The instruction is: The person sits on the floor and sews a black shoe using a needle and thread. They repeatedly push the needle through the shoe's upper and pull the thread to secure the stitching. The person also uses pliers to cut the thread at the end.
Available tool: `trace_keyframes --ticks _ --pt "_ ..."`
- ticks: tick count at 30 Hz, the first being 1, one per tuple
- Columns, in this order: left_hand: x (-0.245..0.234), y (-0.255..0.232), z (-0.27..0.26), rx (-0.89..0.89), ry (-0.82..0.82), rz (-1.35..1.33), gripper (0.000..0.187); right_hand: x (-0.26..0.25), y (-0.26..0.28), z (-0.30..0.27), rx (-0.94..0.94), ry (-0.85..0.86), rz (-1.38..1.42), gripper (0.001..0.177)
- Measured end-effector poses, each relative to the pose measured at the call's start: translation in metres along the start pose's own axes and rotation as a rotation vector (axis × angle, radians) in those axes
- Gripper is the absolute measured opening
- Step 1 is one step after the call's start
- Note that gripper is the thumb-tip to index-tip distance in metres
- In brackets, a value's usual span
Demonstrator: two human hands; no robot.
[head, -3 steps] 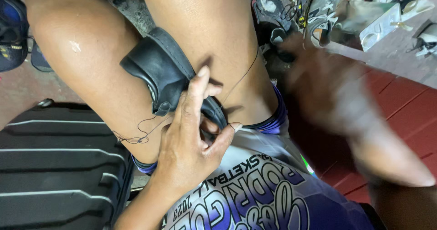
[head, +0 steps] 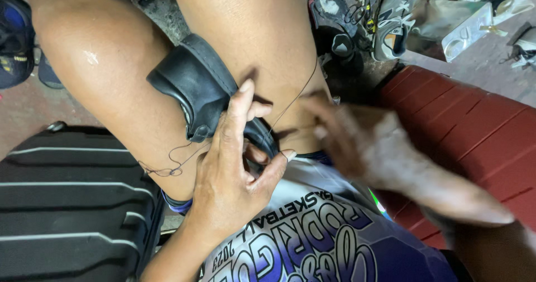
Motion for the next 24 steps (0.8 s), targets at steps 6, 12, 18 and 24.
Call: trace_keyframes --ticks 6,12,18,24 --pt "-0.028 -0.012 -0.032 0.251 -0.292 -0.019 0.045 -0.006 0.016 0.003 -0.188 -0.507 0.831 0.046" --pt "-0.048 0.043 -0.047 0.078 -0.424 0.344 0.021 -0.013 0.01 0.0 -0.1 -0.506 1.325 0.055" --pt "-0.035 0.058 -0.043 0.154 -0.463 0.339 0.026 -0.005 0.042 0.019 -0.094 -0.435 0.944 0.083" --pt "-0.057 0.128 -0.069 -0.095 -0.502 -0.025 0.044 0.0 0.048 0.041 -0.025 -0.518 0.839 0.065"
Point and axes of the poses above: each hand's wrist, its own z-axis towards the middle knuckle, its own x-axis out of the palm, y = z × x, the point moved 9 cm from there along z, towards the middle knuckle, and after that the axes turned 15 degrees about -x, right-handed, at the moved point
